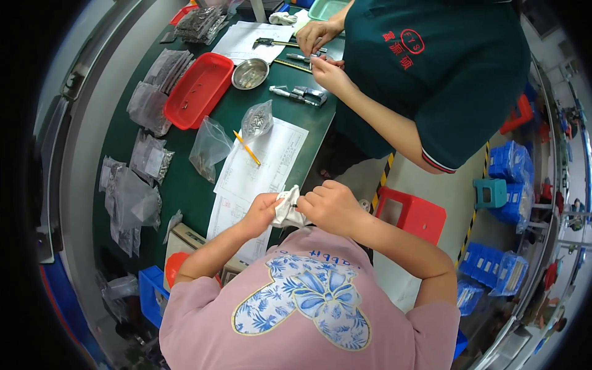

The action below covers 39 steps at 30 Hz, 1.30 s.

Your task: The recorder uses a digital caliper to measure dimensions of small metal components at a factory workbench.

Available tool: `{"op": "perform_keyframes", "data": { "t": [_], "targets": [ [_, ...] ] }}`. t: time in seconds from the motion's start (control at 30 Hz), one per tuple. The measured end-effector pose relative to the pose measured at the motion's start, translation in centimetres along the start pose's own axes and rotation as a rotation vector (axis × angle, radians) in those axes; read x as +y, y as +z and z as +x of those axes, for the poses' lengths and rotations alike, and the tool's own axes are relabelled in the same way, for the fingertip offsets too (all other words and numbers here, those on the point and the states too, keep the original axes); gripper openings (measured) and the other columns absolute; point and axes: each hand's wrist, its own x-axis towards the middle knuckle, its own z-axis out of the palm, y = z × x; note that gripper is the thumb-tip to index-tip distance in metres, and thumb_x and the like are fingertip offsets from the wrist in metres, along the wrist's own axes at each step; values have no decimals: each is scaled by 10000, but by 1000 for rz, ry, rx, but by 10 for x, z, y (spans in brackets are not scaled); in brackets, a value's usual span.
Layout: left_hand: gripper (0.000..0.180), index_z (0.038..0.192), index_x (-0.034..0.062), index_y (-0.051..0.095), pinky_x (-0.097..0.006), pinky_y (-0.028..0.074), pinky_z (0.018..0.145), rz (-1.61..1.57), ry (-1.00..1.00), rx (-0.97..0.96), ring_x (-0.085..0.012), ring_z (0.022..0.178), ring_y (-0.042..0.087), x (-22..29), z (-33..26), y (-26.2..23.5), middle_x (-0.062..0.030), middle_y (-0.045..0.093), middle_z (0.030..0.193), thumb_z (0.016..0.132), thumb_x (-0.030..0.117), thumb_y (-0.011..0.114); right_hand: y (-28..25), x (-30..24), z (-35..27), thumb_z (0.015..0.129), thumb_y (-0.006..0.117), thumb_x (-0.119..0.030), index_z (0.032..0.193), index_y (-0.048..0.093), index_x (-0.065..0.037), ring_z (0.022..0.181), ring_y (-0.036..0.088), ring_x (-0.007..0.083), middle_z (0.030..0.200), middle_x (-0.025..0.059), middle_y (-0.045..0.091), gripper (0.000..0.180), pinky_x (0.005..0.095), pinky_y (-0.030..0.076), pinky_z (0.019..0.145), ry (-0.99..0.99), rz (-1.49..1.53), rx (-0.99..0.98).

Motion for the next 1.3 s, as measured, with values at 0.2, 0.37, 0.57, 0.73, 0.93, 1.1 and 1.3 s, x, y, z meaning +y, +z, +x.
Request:
{"op": "perform_keyframes", "data": {
  "t": [0.2, 0.37, 0.57, 0.73, 0.93, 1.1, 1.3],
  "targets": [
    [227, 902, 5, 552, -218, 425, 665, -299, -52, -114, -94, 730, 546, 26, 8, 2, -53, 585, 832, 844, 163, 399, -16, 4, 12, 703, 564, -247, 595, 551, -84, 475, 513, 193, 521, 44, 520, 196, 292, 367, 444, 226, 199, 100],
    [259, 893, 0, 530, -213, 413, 650, -244, 8, -80, -85, 709, 526, 25, 8, 10, -41, 568, 811, 864, 198, 367, -42, 1, 15, 783, 495, -252, 565, 564, -51, 446, 521, 211, 496, 83, 530, 305, 283, 380, 431, 620, 569, -178],
    [255, 898, -9, 521, -201, 399, 636, -387, -18, -95, -76, 697, 507, 34, 7, 24, -37, 555, 811, 865, 178, 351, -47, -3, 9, 765, 495, -186, 593, 579, -37, 408, 496, 172, 468, 88, 505, 242, 275, 367, 422, 711, 806, -176],
    [227, 903, -4, 521, -203, 406, 638, -300, 9, -82, -75, 712, 516, 30, 8, 25, -37, 557, 820, 856, 154, 366, -35, -2, 1, 691, 594, -116, 664, 565, -21, 404, 490, 164, 461, 48, 478, 103, 255, 360, 418, 275, 350, 124],
    [233, 893, -8, 527, -205, 416, 628, -351, -100, -86, -66, 716, 522, 37, 7, 32, -42, 563, 828, 860, 150, 359, -33, -4, -5, 656, 620, -126, 659, 570, -41, 424, 497, 198, 463, 59, 477, 98, 270, 374, 431, 63, 51, 256],
    [245, 879, -11, 530, -196, 411, 598, -127, 52, -43, -58, 680, 515, 29, 8, 31, -33, 566, 788, 866, 159, 354, -33, -3, -14, 772, 522, -236, 604, 563, -23, 387, 493, 132, 466, 47, 511, 274, 248, 373, 391, 778, 826, -48],
    [245, 877, -13, 532, -189, 404, 579, -78, 88, -56, -55, 662, 509, 26, 10, 29, -29, 566, 771, 866, 166, 365, -30, -13, -15, 744, 566, -183, 642, 574, -13, 388, 480, 92, 473, 48, 513, 199, 203, 350, 369, 725, 931, 126]
  ]
}}
